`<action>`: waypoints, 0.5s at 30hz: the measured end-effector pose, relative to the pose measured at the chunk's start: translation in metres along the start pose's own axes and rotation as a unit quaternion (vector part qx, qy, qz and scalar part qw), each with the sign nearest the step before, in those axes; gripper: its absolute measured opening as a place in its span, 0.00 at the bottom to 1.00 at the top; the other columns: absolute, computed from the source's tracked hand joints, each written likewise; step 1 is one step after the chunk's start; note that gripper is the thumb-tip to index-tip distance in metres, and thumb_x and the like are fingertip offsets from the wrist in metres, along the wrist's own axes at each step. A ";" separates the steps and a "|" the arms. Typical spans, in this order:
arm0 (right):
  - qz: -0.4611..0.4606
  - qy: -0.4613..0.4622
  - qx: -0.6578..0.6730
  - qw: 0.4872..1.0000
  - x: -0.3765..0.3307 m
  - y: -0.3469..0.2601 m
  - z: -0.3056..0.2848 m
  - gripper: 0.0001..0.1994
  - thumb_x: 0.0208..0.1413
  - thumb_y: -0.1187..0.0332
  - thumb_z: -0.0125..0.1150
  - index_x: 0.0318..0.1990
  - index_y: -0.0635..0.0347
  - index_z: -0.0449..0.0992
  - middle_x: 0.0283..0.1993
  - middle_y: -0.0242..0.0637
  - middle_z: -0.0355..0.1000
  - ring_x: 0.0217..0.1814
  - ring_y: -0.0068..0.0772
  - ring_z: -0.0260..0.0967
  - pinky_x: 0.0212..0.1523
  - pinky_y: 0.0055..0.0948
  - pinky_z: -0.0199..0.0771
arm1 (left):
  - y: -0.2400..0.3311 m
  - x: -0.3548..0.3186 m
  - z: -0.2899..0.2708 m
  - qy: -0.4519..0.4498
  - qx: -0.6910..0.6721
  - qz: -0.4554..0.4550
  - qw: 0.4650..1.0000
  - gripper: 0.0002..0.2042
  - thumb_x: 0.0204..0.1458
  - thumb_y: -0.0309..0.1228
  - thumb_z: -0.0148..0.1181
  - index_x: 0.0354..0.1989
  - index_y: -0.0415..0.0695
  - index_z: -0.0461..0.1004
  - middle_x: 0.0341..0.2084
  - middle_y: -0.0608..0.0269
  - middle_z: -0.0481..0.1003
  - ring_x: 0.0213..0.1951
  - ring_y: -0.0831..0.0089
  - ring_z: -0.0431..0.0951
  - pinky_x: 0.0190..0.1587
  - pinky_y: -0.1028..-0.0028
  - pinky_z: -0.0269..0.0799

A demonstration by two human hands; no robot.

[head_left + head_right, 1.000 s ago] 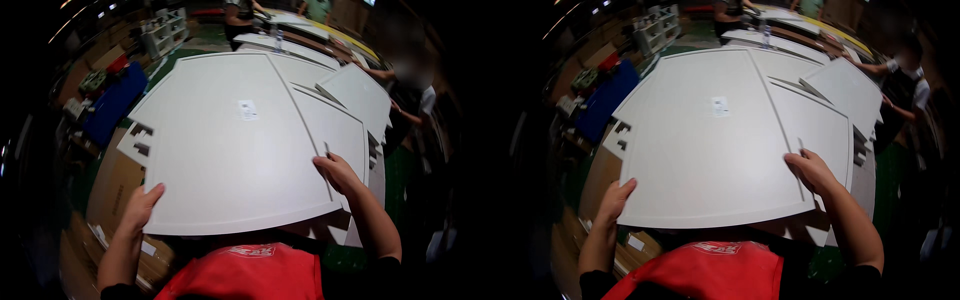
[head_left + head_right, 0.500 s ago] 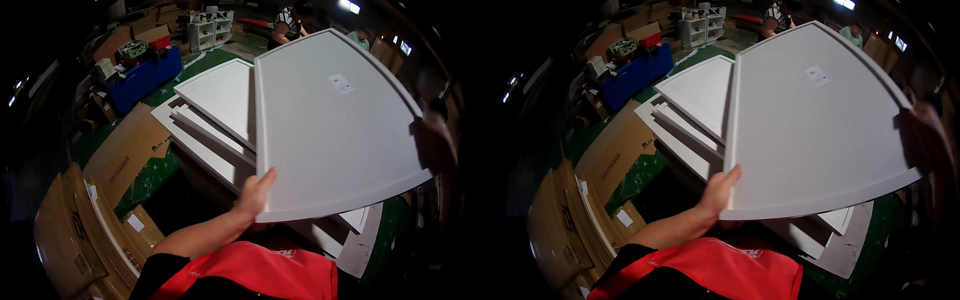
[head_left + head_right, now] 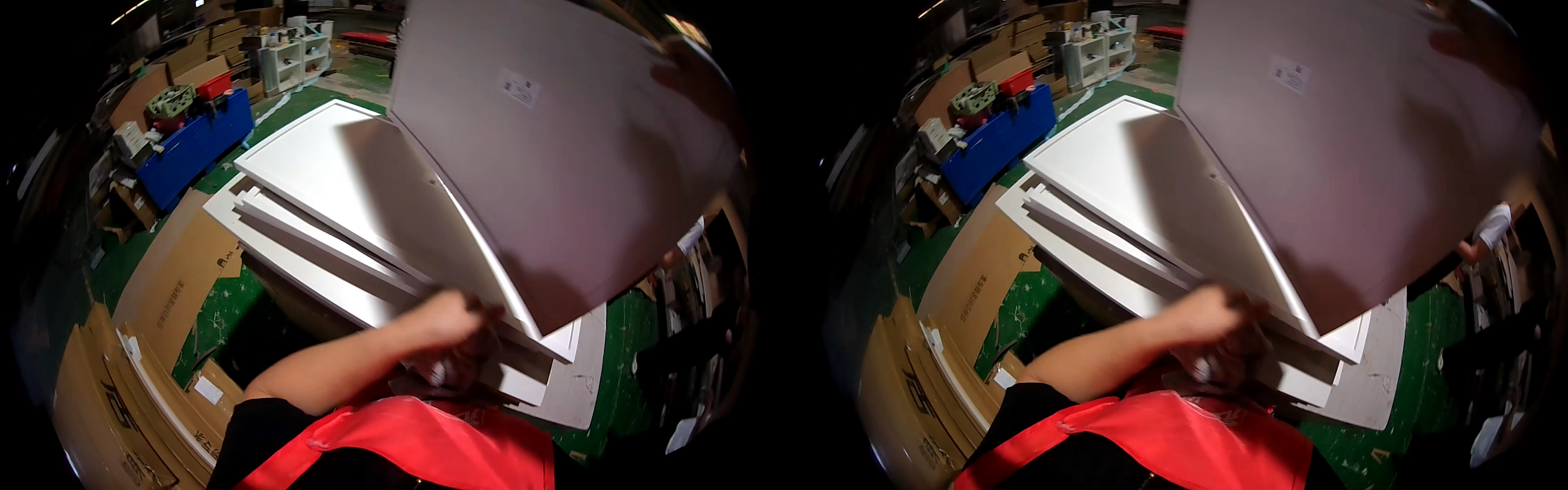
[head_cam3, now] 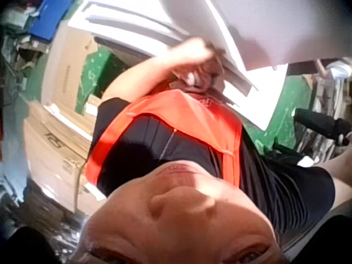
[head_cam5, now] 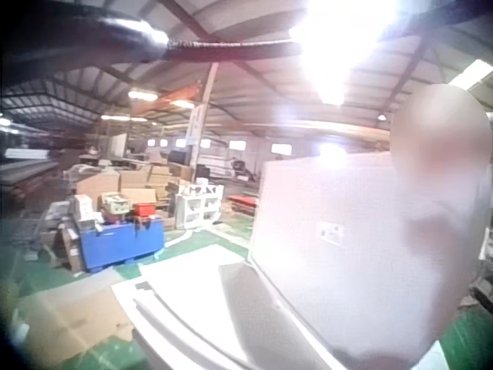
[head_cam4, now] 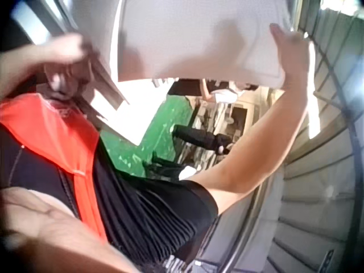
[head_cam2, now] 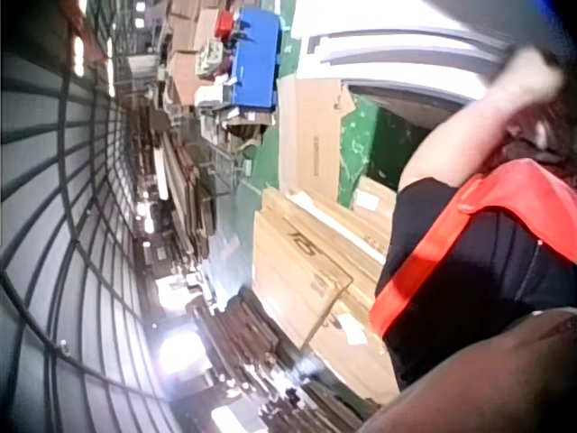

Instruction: The person wipes a white cabinet door with a cloth and uses a utility knife to trim the edges and remove excess material. They handle the door multiple times, turning it over to work on different sides and wiping the surface between cuts.

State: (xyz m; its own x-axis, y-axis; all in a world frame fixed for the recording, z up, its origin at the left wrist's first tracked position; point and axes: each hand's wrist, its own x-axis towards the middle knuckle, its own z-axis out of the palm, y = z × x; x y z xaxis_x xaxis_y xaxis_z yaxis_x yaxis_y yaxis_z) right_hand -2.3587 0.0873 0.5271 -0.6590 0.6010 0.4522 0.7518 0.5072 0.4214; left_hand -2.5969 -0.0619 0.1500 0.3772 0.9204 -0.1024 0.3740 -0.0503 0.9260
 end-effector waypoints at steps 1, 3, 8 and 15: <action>-0.027 0.011 -0.014 0.999 -0.005 -0.019 -0.002 0.16 0.58 0.63 0.66 0.47 0.61 0.70 0.40 0.30 0.65 0.43 0.22 0.65 0.46 0.27 0.71 | -0.007 0.006 -0.017 0.045 -0.014 0.026 0.999 0.23 0.60 0.47 0.49 0.39 0.36 0.79 0.34 0.50 0.80 0.39 0.60 0.80 0.46 0.65 0.74; -0.025 0.005 -0.009 1.000 -0.019 -0.042 -0.009 0.16 0.57 0.64 0.66 0.47 0.61 0.70 0.39 0.31 0.65 0.42 0.23 0.66 0.44 0.27 0.71 | 0.000 0.010 -0.062 0.133 -0.022 0.077 0.988 0.17 0.53 0.39 0.54 0.44 0.41 0.78 0.39 0.53 0.80 0.41 0.62 0.81 0.47 0.66 0.75; 0.036 -0.024 0.205 0.978 -0.042 -0.061 0.044 0.16 0.54 0.65 0.68 0.46 0.62 0.70 0.38 0.33 0.67 0.38 0.25 0.68 0.38 0.26 0.72 | 0.055 -0.011 -0.154 0.233 -0.378 0.076 0.893 0.42 0.57 0.68 0.44 0.48 0.30 0.70 0.38 0.40 0.79 0.36 0.55 0.83 0.39 0.62 0.83; -0.109 0.034 -0.003 0.993 -0.178 -0.130 0.069 0.11 0.45 0.68 0.68 0.33 0.55 0.70 0.29 0.35 0.65 0.31 0.37 0.69 0.31 0.36 0.69 | 0.052 0.012 -0.134 0.113 -0.576 0.083 0.806 0.33 0.62 0.57 0.49 0.40 0.27 0.73 0.30 0.44 0.80 0.30 0.56 0.83 0.33 0.57 0.83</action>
State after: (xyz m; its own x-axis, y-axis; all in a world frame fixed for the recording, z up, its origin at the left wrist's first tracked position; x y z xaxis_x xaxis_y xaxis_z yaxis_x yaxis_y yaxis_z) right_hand -2.3375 -0.0432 0.3381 -0.8064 0.4346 0.4011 0.5910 0.6171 0.5195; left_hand -2.6862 -0.0012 0.2457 0.1284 0.9917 0.0052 -0.7483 0.0935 0.6567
